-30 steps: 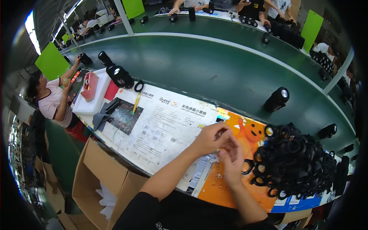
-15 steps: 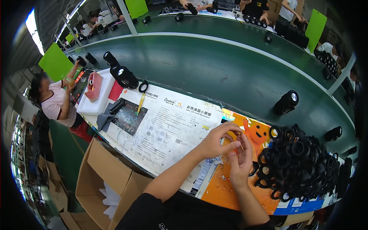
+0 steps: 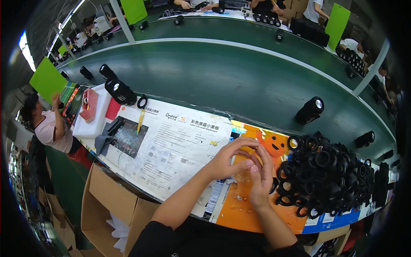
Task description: Assembling rubber rings onto electronic device bodies at a factory workbench.
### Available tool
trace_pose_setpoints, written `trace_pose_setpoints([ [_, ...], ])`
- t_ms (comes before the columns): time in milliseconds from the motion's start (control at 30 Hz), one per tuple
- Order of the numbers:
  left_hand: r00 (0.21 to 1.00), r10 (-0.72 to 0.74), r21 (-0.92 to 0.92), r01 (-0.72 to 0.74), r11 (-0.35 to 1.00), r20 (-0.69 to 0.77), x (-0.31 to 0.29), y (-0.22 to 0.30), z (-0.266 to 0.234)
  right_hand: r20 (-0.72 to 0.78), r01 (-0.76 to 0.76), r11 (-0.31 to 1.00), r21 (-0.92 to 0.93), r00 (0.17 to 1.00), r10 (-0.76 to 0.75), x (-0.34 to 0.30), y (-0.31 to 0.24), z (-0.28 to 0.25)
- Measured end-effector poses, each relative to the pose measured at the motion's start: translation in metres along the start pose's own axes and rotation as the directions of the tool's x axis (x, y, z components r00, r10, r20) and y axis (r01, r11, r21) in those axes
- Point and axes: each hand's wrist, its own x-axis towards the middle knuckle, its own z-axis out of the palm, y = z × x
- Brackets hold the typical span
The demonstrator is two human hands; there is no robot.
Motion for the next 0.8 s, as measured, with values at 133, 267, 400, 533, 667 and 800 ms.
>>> trace_pose_setpoints([
  [133, 1.000, 0.016, -0.041, -0.017, 0.999, -0.020, 0.002, -0.005, 0.003, 0.019, -0.020, 0.997, -0.075, 1.000, 0.021, 0.001, -0.001, -0.004],
  [267, 1.000, 0.006, -0.053, -0.007, 0.999, -0.017, 0.002, -0.005, 0.002, 0.030, 0.036, 0.996, -0.082, 0.999, -0.034, 0.002, 0.003, -0.003],
  [400, 1.000, -0.015, -0.089, 0.015, 0.996, -0.005, 0.000, -0.003, 0.004, 0.022, 0.004, 0.999, -0.051, 1.000, -0.003, 0.002, 0.000, -0.005],
  [533, 1.000, -0.026, -0.100, 0.027, 0.995, 0.016, 0.002, -0.007, 0.002, 0.029, -0.001, 0.997, -0.079, 1.000, 0.003, 0.002, 0.003, -0.005],
  [667, 1.000, -0.023, -0.092, 0.025, 0.995, 0.021, 0.002, -0.005, 0.002, 0.020, -0.016, 1.000, -0.003, 1.000, 0.016, 0.003, 0.003, -0.003],
  [800, 0.999, -0.031, -0.048, 0.032, 0.998, 0.021, 0.004, -0.004, 0.002, 0.014, -0.043, 0.999, -0.005, 0.999, 0.043, 0.002, 0.007, -0.004],
])
